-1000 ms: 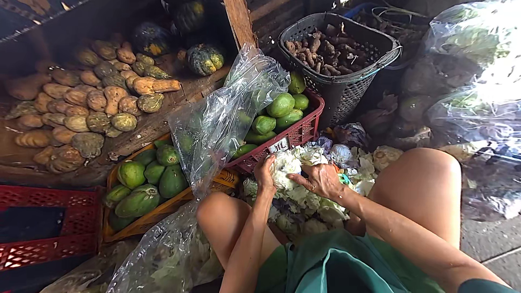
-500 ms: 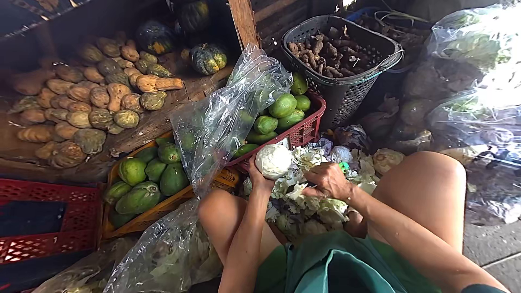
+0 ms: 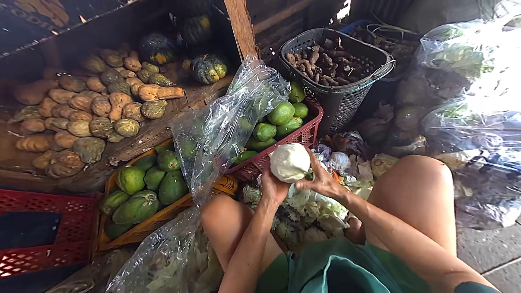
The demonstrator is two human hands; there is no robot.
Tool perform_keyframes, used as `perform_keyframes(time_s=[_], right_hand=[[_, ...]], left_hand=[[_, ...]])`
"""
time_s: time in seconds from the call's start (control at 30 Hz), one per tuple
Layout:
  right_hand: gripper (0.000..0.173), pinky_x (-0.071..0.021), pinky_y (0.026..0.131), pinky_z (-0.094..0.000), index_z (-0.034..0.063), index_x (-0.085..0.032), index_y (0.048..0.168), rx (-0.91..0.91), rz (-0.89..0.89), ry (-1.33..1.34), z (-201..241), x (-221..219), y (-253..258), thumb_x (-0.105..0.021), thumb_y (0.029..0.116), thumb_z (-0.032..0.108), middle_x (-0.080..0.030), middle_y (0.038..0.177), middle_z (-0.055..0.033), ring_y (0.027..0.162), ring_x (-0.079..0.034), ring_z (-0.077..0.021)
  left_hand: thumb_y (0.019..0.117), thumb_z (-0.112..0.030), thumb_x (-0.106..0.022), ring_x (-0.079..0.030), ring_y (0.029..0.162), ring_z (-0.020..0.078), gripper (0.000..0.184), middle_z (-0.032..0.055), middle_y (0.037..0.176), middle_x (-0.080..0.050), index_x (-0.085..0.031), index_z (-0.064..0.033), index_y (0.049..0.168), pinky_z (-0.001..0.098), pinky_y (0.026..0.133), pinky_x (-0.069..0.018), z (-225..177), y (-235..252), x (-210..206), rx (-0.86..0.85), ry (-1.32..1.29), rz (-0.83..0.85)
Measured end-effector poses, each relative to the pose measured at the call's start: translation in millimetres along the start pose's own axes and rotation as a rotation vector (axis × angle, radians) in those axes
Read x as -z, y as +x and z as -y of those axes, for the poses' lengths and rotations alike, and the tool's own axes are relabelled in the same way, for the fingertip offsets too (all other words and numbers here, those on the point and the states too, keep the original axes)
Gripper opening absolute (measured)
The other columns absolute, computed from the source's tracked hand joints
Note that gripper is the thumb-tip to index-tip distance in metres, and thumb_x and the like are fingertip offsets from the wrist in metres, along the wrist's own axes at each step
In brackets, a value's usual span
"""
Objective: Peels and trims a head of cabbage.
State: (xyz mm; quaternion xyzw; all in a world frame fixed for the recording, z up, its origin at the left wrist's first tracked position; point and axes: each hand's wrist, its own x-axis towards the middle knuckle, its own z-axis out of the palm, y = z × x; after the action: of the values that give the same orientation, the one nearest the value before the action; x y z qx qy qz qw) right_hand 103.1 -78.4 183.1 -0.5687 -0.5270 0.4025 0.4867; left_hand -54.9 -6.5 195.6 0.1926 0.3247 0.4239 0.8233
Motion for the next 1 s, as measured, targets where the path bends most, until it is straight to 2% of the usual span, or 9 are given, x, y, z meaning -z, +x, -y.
perform_keyframes(time_s=[0.1,0.2,0.3,0.37,0.4,0.47,0.6,0.77,1.0], right_hand=[[0.109,-0.0502,0.105,-0.0322,0.0004,-0.028,0.156,-0.093,-0.034,0.095,1.4,10.8,9.1,-0.083,0.0728,0.044,-0.055,0.142,-0.0175,0.126,-0.058,-0.0159],[0.108,-0.0509,0.104,-0.0343,0.0026,-0.031,0.156,-0.117,0.032,0.031,1.9,22.9,13.8,-0.082,0.072,0.047,-0.058,0.139,-0.0167,0.124,-0.06,-0.0159],[0.112,-0.0487,0.107,-0.0408,0.0008,-0.028,0.157,-0.095,0.067,-0.112,3.2,14.6,12.8,-0.082,0.072,0.051,-0.059,0.138,-0.0213,0.126,-0.06,-0.0221],[0.105,-0.0528,0.098,-0.0529,-0.0015,-0.032,0.157,0.103,0.05,-0.368,2.5,9.5,4.8,-0.077,0.0778,0.05,-0.055,0.146,-0.0232,0.117,-0.065,-0.0349],[0.098,-0.0561,0.078,-0.0584,0.0002,-0.038,0.156,0.279,0.02,-0.526,-1.4,7.1,2.3,-0.077,0.0768,0.044,-0.048,0.152,-0.0264,0.098,-0.07,-0.0417],[0.079,-0.0493,0.047,-0.0484,0.0171,-0.054,0.151,0.606,-0.047,-0.725,-9.5,2.2,2.6,-0.075,0.0755,0.03,-0.048,0.154,-0.0259,0.06,-0.067,-0.0334],[0.03,-0.0514,0.052,-0.0367,0.0165,-0.068,0.128,0.963,-0.135,-0.786,-12.7,0.9,2.7,-0.058,0.1006,0.019,-0.066,0.135,-0.0198,0.063,-0.068,-0.0259],[0.015,-0.0522,0.052,-0.0353,0.0085,-0.068,0.104,1.022,-0.149,-0.733,-6.2,1.4,1.2,-0.056,0.0946,0.006,-0.072,0.105,-0.0171,0.066,-0.067,-0.0251],[0.012,-0.0527,0.049,-0.0368,0.0041,-0.065,0.104,0.981,-0.096,-0.797,-5.2,0.9,-6.9,-0.056,0.0971,0.006,-0.071,0.102,-0.0184,0.061,-0.066,-0.0266]], left_hand=[[0.1123,-0.036,-0.02,-0.06,0.121,0.0286,0.05,0.0168,0.139,-0.055,-0.033,-0.0086,0.152,0.0473,0.098,-0.0526,-6.9,0.5,4.9,0.059,0.218,0.116],[0.1013,-0.033,-0.05,-0.062,0.117,0.0299,0.07,0.0199,0.143,-0.05,-0.015,-0.0105,0.158,0.0489,0.091,-0.0576,-6.9,-3.4,5.2,0.022,0.417,0.172],[0.0868,-0.006,-0.068,-0.066,0.103,0.0249,0.082,0.0188,0.13,-0.056,-0.022,-0.008,0.155,0.0426,0.081,-0.0601,-3.8,-6.4,4.3,-0.04,0.466,0.061],[0.0931,-0.01,-0.06,-0.067,0.099,0.023,0.068,0.0164,0.124,-0.06,-0.027,-0.0085,0.152,0.0409,0.079,-0.0602,-3.0,-3.7,7.3,-0.029,0.423,0.015],[0.0986,-0.015,-0.054,-0.067,0.098,0.0225,0.059,0.0156,0.122,-0.061,-0.029,-0.0087,0.152,0.0407,0.079,-0.0603,-3.8,-2.6,6.8,-0.017,0.398,-0.005],[0.1019,-0.02,-0.047,-0.068,0.097,0.0242,0.049,0.0156,0.118,-0.063,-0.034,-0.0081,0.148,0.0429,0.077,-0.0603,-4.7,2.8,9.0,-0.013,0.327,-0.031],[0.102,-0.02,-0.046,-0.067,0.099,0.0208,0.051,0.0135,0.118,-0.063,-0.032,-0.0094,0.149,0.0384,0.081,-0.0597,-4.8,6.3,15.8,-0.052,0.287,-0.022],[0.1007,-0.017,-0.048,-0.066,0.102,0.0207,0.052,0.0147,0.123,-0.061,-0.033,-0.009,0.15,0.0374,0.082,-0.059,-4.3,4.3,14.3,-0.102,0.315,-0.074],[0.1076,-0.044,-0.031,-0.066,0.104,0.0261,0.047,0.0135,0.119,-0.064,-0.048,-0.0117,0.137,0.0463,0.082,-0.0586,-9.1,6.1,9.4,-0.097,0.154,-0.147]])
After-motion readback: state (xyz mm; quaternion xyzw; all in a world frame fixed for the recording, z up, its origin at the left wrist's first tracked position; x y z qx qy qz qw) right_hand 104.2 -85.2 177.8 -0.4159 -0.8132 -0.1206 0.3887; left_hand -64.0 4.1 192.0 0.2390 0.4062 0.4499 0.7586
